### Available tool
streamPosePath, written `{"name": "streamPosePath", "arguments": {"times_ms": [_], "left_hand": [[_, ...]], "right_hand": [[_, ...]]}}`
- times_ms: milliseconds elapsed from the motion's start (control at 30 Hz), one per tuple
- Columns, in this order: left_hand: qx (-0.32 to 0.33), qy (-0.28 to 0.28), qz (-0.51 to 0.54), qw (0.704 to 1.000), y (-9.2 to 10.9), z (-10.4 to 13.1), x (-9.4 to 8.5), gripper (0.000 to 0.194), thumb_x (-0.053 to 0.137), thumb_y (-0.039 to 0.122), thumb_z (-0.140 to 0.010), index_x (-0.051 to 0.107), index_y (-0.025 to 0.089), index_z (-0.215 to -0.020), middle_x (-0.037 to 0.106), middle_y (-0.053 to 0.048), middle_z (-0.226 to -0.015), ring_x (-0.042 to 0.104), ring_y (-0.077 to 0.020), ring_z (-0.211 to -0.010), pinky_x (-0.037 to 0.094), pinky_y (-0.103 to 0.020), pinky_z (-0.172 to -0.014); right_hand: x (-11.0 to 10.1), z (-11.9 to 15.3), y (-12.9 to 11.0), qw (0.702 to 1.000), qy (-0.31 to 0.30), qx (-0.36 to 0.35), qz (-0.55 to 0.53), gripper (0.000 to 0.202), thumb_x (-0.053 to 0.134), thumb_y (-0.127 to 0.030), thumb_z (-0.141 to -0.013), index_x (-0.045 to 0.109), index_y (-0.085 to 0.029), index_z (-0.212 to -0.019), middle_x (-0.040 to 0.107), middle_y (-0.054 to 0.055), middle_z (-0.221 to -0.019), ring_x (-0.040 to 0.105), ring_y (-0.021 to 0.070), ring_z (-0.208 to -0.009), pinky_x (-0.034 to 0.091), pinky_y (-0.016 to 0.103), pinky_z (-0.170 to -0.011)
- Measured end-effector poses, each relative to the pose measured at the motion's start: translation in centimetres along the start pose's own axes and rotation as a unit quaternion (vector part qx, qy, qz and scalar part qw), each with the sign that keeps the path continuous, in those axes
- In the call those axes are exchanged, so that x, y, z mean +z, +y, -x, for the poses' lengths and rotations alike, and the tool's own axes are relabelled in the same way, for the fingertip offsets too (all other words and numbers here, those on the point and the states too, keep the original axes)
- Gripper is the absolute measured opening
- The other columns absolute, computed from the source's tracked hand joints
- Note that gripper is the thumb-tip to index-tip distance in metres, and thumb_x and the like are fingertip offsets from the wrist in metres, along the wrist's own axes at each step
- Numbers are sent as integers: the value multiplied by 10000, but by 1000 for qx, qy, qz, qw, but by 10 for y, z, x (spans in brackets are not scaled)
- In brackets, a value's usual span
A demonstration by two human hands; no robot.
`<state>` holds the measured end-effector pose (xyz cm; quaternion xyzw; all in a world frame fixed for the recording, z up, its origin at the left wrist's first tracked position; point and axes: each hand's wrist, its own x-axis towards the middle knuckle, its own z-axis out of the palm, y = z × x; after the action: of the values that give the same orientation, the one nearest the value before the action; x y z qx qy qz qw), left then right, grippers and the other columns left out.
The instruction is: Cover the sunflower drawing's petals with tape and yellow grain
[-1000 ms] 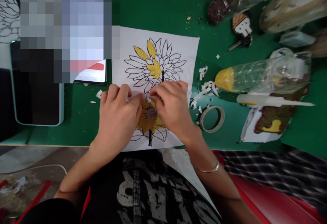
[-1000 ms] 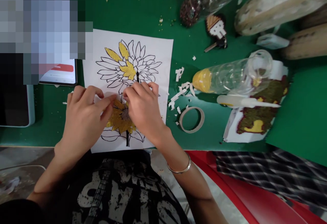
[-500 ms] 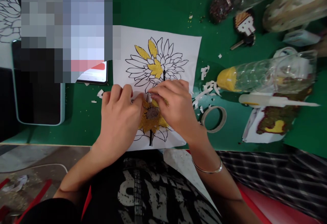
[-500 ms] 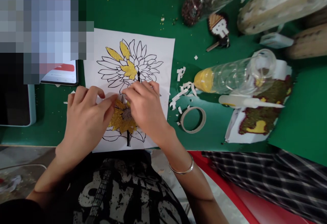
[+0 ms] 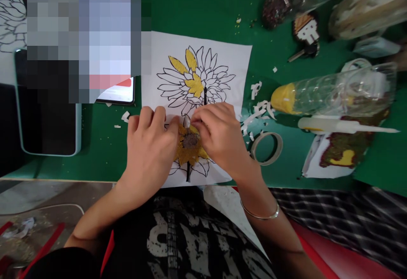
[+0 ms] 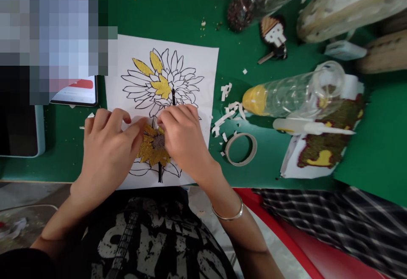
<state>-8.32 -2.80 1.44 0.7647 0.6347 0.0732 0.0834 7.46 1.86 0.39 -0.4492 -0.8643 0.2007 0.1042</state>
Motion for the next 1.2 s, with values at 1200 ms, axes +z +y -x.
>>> {"name": "streamPosePath", "arguments": {"times_ms": [1200], "left_hand": [[3, 1, -6, 1000, -2, 1, 2, 244, 497, 183, -854, 638, 201, -1052, 543, -106, -882, 467, -263, -838, 365, -388, -660]], "right_hand": [[-24, 2, 19, 960, 220, 174, -14, 148, 562, -226, -812, 519, -224, -670, 579, -17, -634, 531, 140, -594, 391, 295, -565]]}}
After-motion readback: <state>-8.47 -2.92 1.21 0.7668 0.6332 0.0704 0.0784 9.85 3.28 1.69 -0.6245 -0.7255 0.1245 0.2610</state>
